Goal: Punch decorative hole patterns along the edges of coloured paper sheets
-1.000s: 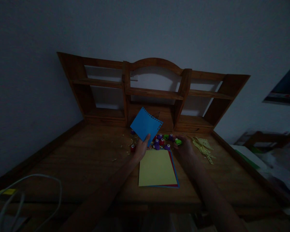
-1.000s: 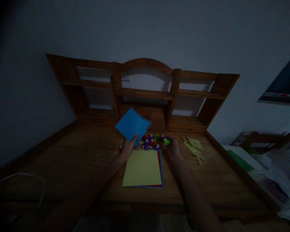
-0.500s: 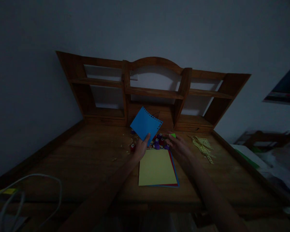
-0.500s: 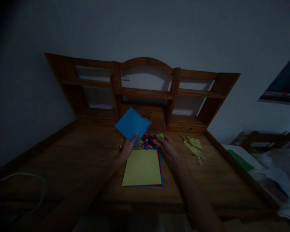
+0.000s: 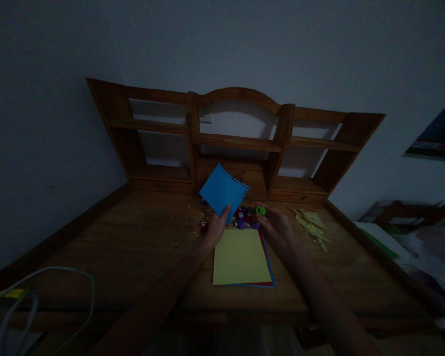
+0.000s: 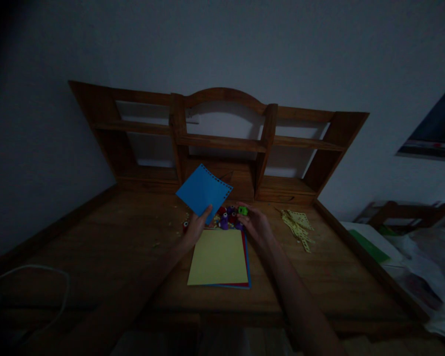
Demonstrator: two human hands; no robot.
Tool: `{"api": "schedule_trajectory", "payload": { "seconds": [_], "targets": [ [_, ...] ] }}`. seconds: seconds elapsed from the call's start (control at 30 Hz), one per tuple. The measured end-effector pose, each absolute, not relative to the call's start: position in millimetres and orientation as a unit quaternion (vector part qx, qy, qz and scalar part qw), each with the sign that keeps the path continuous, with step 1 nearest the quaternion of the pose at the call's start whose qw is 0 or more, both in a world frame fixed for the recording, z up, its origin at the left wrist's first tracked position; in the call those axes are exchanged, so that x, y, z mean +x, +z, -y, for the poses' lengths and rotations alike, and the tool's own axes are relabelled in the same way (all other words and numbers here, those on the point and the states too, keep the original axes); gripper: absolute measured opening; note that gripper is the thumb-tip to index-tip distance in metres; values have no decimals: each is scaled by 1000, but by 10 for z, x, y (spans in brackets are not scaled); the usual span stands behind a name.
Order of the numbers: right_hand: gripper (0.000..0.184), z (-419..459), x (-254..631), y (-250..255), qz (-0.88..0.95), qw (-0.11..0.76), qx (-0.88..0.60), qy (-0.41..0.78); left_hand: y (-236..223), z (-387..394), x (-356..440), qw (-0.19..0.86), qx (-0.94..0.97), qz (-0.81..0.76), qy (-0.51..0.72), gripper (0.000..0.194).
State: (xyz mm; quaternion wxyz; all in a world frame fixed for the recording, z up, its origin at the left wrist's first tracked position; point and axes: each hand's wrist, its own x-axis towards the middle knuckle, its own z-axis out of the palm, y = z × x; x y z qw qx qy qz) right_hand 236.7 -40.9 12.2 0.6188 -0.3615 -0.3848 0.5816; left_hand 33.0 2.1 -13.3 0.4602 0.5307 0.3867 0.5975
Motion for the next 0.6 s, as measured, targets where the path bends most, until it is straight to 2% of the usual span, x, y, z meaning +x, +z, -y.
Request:
{"api": "schedule_trajectory", "payload": {
  "seconds": [0.33, 0.5, 0.6],
  "targets": [
    [22, 446, 2340, 109, 379, 647, -370, 549, -123, -14, 334, 456, 525, -398, 598, 45],
    [37, 515, 2280, 181, 414, 610, -376, 561, -114, -10, 327, 465, 516, -410, 591, 45],
    [39, 536, 2261, 191, 423, 600, -375, 565, -112, -10, 327, 459, 517, -404, 600, 45]
  ]
}}
